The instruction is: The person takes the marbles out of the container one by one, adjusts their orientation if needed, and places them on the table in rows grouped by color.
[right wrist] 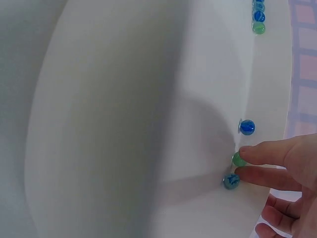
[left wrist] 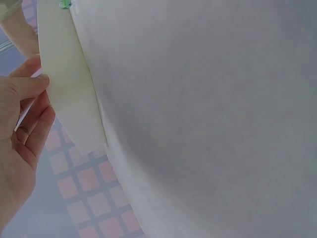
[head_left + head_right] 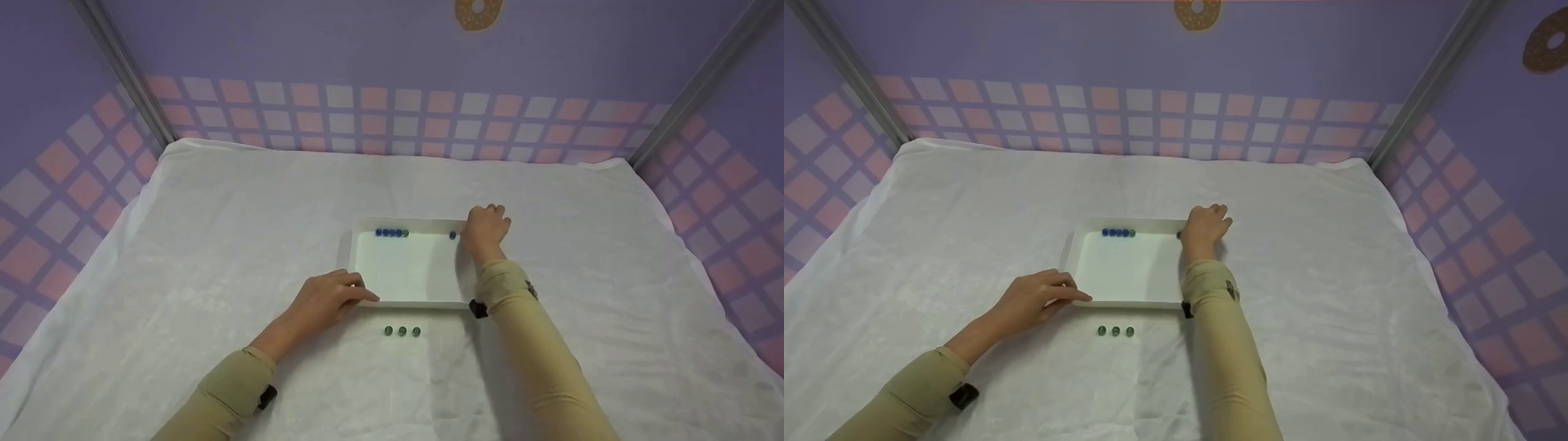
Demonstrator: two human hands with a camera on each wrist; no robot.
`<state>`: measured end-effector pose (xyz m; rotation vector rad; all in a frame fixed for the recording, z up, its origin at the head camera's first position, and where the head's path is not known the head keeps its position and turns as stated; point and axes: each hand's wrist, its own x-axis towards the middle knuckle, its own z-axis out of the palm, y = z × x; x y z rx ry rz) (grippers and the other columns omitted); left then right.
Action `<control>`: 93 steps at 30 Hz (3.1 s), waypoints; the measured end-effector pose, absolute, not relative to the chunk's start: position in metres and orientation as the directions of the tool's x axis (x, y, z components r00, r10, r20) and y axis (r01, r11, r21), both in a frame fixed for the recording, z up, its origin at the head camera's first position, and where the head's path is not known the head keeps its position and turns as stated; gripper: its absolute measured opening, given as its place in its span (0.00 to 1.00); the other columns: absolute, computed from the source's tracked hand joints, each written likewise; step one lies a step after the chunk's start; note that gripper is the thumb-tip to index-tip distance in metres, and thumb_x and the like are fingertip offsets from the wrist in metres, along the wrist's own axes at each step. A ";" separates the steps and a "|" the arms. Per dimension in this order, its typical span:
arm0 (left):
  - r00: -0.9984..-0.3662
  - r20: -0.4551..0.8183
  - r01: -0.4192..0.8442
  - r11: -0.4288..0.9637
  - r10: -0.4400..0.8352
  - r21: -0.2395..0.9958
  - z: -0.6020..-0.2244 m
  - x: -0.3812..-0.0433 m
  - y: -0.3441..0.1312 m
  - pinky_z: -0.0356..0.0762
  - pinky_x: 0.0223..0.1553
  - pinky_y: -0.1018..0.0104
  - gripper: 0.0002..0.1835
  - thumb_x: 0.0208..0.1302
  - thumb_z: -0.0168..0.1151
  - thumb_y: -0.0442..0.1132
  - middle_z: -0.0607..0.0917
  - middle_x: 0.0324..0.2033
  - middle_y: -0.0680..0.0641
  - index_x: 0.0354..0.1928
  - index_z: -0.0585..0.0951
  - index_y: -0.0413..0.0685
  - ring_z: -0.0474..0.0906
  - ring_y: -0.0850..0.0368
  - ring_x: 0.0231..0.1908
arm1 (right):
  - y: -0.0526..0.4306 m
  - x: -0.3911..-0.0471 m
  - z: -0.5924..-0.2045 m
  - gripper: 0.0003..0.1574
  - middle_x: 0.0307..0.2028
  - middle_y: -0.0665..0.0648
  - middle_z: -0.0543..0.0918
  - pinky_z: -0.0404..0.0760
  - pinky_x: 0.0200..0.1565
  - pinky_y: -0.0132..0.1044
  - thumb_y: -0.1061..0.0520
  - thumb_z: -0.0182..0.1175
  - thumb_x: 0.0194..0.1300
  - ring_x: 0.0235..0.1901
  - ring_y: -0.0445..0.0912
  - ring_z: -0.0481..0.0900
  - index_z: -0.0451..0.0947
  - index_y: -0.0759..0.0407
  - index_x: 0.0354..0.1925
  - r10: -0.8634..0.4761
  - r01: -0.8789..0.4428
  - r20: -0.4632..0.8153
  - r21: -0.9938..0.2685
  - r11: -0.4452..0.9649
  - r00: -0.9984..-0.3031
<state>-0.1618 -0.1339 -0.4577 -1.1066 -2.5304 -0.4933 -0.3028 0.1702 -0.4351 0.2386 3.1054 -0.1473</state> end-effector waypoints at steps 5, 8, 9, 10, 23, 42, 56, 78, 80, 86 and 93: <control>-0.643 0.428 0.751 0.632 0.635 0.189 -0.458 -0.163 -0.134 0.72 0.26 0.71 0.16 0.65 0.64 0.31 0.84 0.32 0.57 0.42 0.89 0.66 0.77 0.62 0.31 | 0.169 -0.304 -0.435 0.21 0.55 0.69 0.77 0.69 0.63 0.58 0.57 0.56 0.67 0.62 0.62 0.68 0.79 0.68 0.54 0.149 0.151 -0.032 -0.077 0.986 -0.988; -0.645 0.423 0.750 0.633 0.636 0.192 -0.458 -0.163 -0.134 0.71 0.26 0.71 0.16 0.65 0.64 0.31 0.84 0.33 0.57 0.43 0.89 0.65 0.77 0.62 0.31 | 0.168 -0.304 -0.433 0.21 0.55 0.68 0.77 0.68 0.64 0.58 0.57 0.57 0.67 0.63 0.61 0.68 0.79 0.67 0.53 0.155 0.158 -0.036 -0.088 0.983 -0.987; -0.647 0.420 0.748 0.635 0.636 0.191 -0.458 -0.163 -0.134 0.71 0.26 0.71 0.16 0.65 0.64 0.31 0.84 0.33 0.57 0.43 0.89 0.65 0.77 0.62 0.31 | 0.168 -0.303 -0.433 0.21 0.56 0.68 0.76 0.68 0.64 0.58 0.57 0.57 0.67 0.63 0.61 0.67 0.79 0.67 0.54 0.157 0.160 -0.041 -0.088 0.983 -0.987; -0.650 0.418 0.746 0.638 0.635 0.190 -0.458 -0.163 -0.134 0.72 0.26 0.71 0.16 0.65 0.65 0.31 0.84 0.33 0.58 0.43 0.89 0.66 0.77 0.62 0.31 | 0.167 -0.303 -0.432 0.21 0.56 0.68 0.76 0.68 0.64 0.58 0.57 0.57 0.67 0.63 0.61 0.67 0.79 0.67 0.54 0.160 0.164 -0.047 -0.086 0.983 -0.986; -0.670 0.394 0.728 0.660 0.629 0.186 -0.457 -0.162 -0.133 0.73 0.28 0.71 0.16 0.65 0.65 0.32 0.84 0.33 0.58 0.43 0.89 0.67 0.78 0.62 0.33 | 0.164 -0.303 -0.424 0.23 0.56 0.68 0.78 0.69 0.64 0.59 0.58 0.59 0.66 0.63 0.61 0.69 0.77 0.67 0.56 0.172 0.180 -0.083 -0.109 0.978 -0.982; -0.645 0.431 0.747 0.638 0.631 0.185 -0.458 -0.161 -0.133 0.69 0.25 0.73 0.16 0.64 0.65 0.31 0.82 0.31 0.58 0.41 0.89 0.65 0.76 0.62 0.29 | 0.160 -0.301 -0.418 0.24 0.57 0.69 0.78 0.71 0.62 0.60 0.59 0.53 0.67 0.62 0.64 0.72 0.75 0.68 0.58 0.182 0.197 -0.121 -0.127 0.972 -0.976; -0.639 0.441 0.750 0.637 0.630 0.179 -0.458 -0.162 -0.134 0.67 0.24 0.73 0.17 0.64 0.64 0.30 0.82 0.30 0.58 0.41 0.89 0.65 0.75 0.62 0.29 | 0.165 -0.303 -0.418 0.25 0.57 0.68 0.79 0.73 0.60 0.60 0.56 0.58 0.65 0.60 0.63 0.74 0.75 0.67 0.57 0.159 0.177 -0.134 -0.134 0.975 -0.978; -0.665 0.399 0.737 0.640 0.631 0.215 -0.455 -0.163 -0.133 0.68 0.26 0.73 0.15 0.65 0.65 0.32 0.83 0.31 0.57 0.42 0.90 0.65 0.74 0.63 0.29 | 0.187 -0.267 -0.406 0.12 0.37 0.59 0.86 0.74 0.31 0.41 0.50 0.65 0.64 0.33 0.51 0.80 0.86 0.57 0.36 -0.020 -0.065 0.100 -0.475 0.878 -0.995; -0.663 0.402 0.739 0.639 0.631 0.214 -0.455 -0.162 -0.133 0.67 0.26 0.73 0.15 0.65 0.65 0.32 0.83 0.31 0.57 0.41 0.90 0.65 0.74 0.62 0.29 | 0.186 -0.260 -0.409 0.11 0.36 0.58 0.86 0.74 0.31 0.42 0.49 0.66 0.64 0.33 0.50 0.80 0.87 0.56 0.36 -0.035 -0.096 0.129 -0.504 0.858 -0.991; -0.658 0.411 0.743 0.634 0.632 0.214 -0.456 -0.162 -0.133 0.67 0.26 0.73 0.15 0.64 0.65 0.31 0.83 0.31 0.57 0.41 0.90 0.65 0.74 0.62 0.29 | 0.181 -0.236 -0.411 0.09 0.37 0.57 0.87 0.80 0.38 0.48 0.50 0.67 0.63 0.37 0.51 0.83 0.87 0.55 0.36 -0.095 -0.209 0.229 -0.548 0.810 -0.969; -0.671 0.388 0.733 0.644 0.631 0.220 -0.456 -0.162 -0.134 0.67 0.26 0.73 0.15 0.66 0.64 0.32 0.83 0.31 0.57 0.43 0.89 0.65 0.73 0.62 0.28 | 0.177 -0.211 -0.410 0.07 0.32 0.55 0.86 0.79 0.38 0.44 0.51 0.68 0.63 0.35 0.49 0.82 0.86 0.53 0.37 -0.143 -0.303 0.307 -0.577 0.758 -0.941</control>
